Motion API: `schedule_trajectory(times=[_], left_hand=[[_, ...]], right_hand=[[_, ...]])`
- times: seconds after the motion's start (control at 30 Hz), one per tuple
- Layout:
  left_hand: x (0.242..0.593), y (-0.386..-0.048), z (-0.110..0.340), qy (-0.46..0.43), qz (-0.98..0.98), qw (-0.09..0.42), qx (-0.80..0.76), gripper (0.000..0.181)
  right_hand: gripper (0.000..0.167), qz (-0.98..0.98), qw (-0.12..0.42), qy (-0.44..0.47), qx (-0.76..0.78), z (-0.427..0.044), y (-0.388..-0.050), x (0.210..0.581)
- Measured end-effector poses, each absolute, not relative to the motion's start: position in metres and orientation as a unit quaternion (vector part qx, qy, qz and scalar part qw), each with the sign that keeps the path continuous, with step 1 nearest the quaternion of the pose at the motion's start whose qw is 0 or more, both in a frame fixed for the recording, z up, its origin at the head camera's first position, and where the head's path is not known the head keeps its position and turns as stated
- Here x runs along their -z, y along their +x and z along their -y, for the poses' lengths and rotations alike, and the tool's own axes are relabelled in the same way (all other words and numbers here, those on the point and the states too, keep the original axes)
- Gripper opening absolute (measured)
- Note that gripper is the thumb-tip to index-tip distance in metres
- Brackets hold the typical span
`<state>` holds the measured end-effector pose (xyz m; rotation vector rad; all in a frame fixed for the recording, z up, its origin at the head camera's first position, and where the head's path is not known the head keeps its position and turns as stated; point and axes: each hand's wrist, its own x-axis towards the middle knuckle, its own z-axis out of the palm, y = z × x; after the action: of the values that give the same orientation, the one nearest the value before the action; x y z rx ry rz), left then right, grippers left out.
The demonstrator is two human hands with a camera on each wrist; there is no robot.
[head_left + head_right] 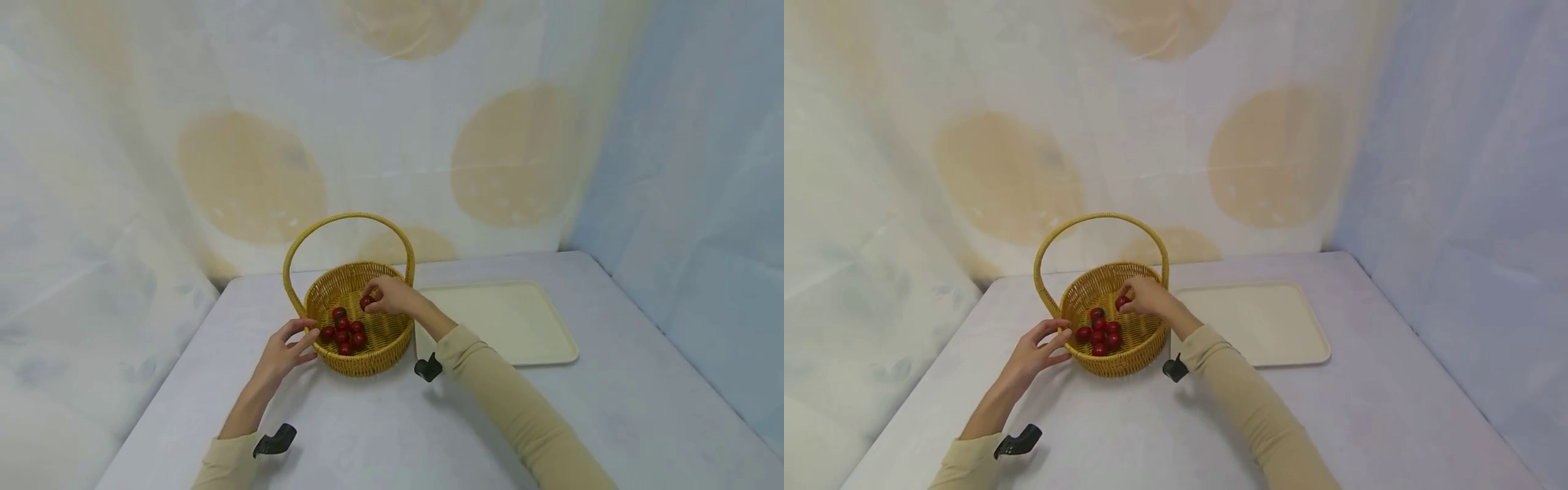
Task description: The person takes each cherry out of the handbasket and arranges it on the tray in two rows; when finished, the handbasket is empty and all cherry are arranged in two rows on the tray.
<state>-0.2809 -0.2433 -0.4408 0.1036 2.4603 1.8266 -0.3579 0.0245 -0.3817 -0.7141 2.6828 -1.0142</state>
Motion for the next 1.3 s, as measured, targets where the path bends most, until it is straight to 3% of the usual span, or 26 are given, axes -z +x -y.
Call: schedule_trajectory(times=[0.6,0.9,1.3], left_hand=[[0.436,-0.274,0.243,0.026,-0.805,0.041,-0.591,0.048],[0.409,-0.259,0.233,0.021,-0.800,0.055,-0.597,0.043],[0.409,-0.258,0.230,0.021,-0.804,0.055,-0.592,0.047]], right_hand=[[0.032,-0.902,0.023,-0.260,0.344,-0.067,-0.340,0.372],[0.032,-0.891,0.020,-0.271,0.365,-0.089,-0.327,0.363],[0.034,-0.894,0.031,-0.229,0.383,-0.117,-0.323,0.367]])
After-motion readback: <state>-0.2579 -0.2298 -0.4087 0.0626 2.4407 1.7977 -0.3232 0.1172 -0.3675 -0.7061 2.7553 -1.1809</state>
